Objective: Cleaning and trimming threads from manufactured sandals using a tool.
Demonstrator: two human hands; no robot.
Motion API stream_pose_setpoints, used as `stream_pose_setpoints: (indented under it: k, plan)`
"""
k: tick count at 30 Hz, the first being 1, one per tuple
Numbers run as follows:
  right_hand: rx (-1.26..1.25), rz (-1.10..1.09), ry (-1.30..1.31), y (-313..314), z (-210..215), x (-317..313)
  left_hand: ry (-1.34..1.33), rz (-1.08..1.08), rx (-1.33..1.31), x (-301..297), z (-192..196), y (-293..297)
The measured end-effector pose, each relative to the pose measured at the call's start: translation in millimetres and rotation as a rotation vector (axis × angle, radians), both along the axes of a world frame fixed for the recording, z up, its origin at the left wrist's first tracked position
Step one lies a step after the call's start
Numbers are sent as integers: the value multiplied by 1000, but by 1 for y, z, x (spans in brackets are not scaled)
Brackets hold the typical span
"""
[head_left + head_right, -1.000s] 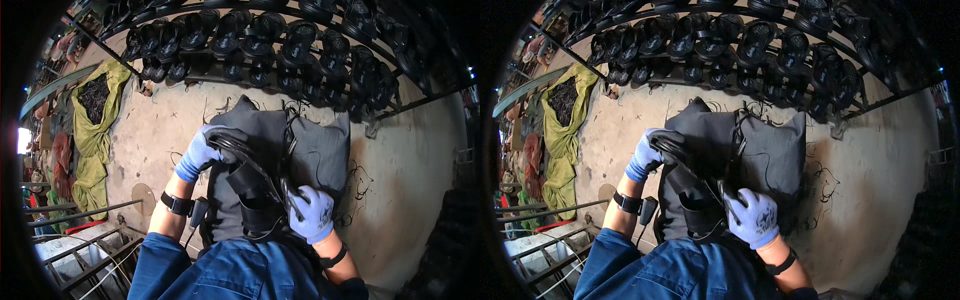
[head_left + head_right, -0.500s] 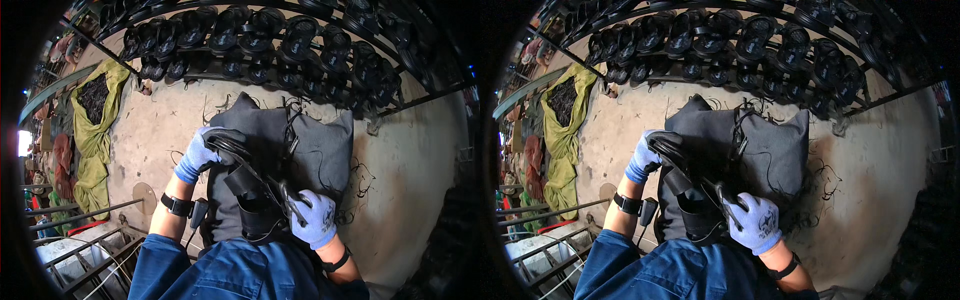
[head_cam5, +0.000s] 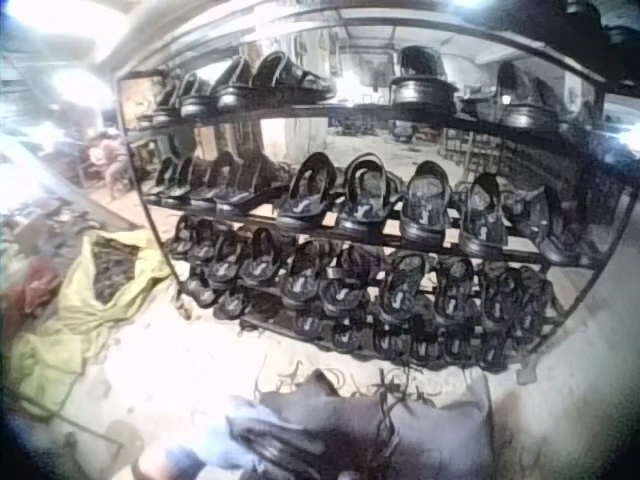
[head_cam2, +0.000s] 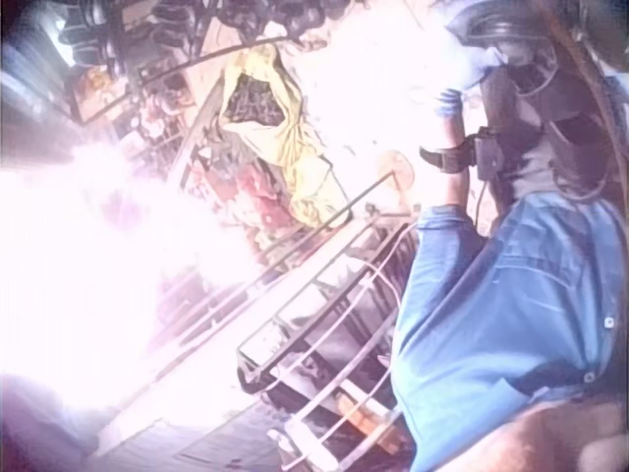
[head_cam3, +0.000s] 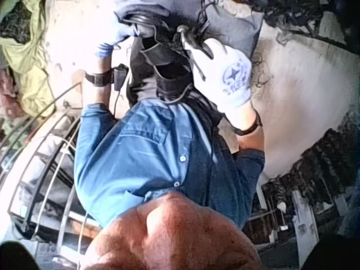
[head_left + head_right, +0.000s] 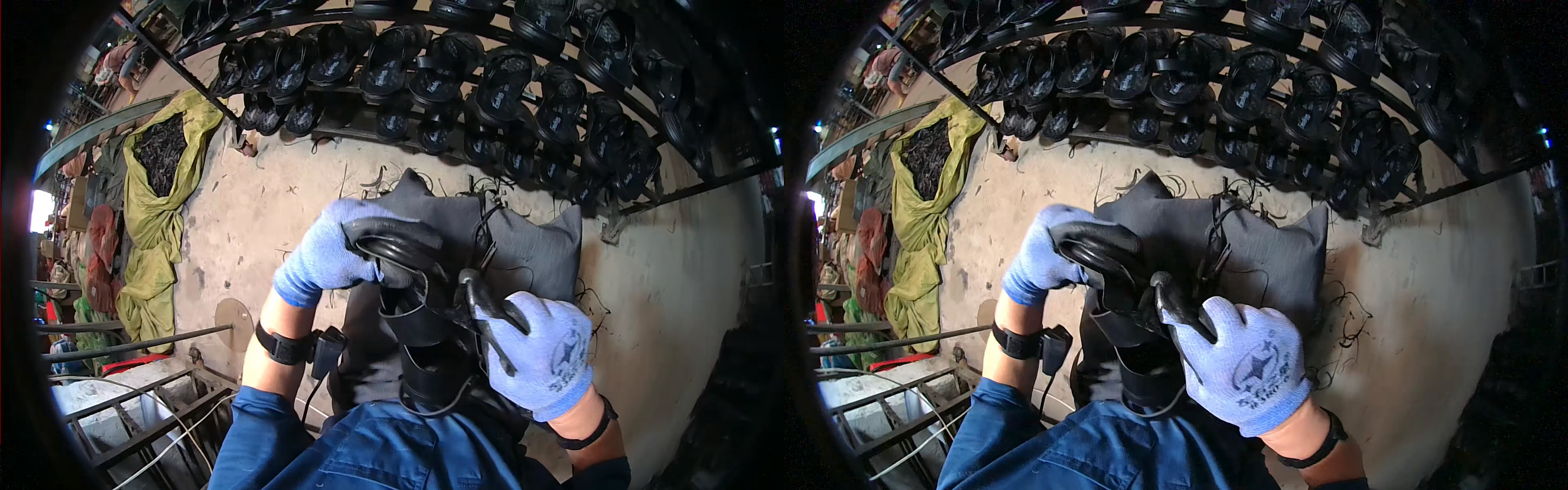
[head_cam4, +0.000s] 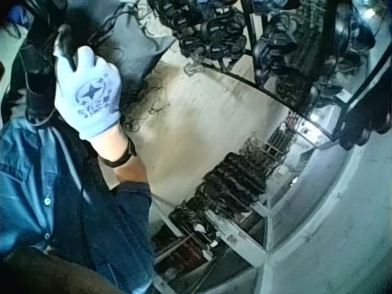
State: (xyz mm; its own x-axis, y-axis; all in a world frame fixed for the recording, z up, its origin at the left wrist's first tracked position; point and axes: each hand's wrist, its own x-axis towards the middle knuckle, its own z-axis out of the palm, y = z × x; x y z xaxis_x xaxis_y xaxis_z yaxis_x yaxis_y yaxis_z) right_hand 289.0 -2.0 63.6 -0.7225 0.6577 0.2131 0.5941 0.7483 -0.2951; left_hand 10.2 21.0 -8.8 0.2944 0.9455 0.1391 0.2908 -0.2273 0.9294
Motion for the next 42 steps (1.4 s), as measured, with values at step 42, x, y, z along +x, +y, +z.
stream_pose_setpoints:
  k: [42]
  plan:
    - [-168,85,-466,12,128,47,-7,-244,-19,99,69,-13]
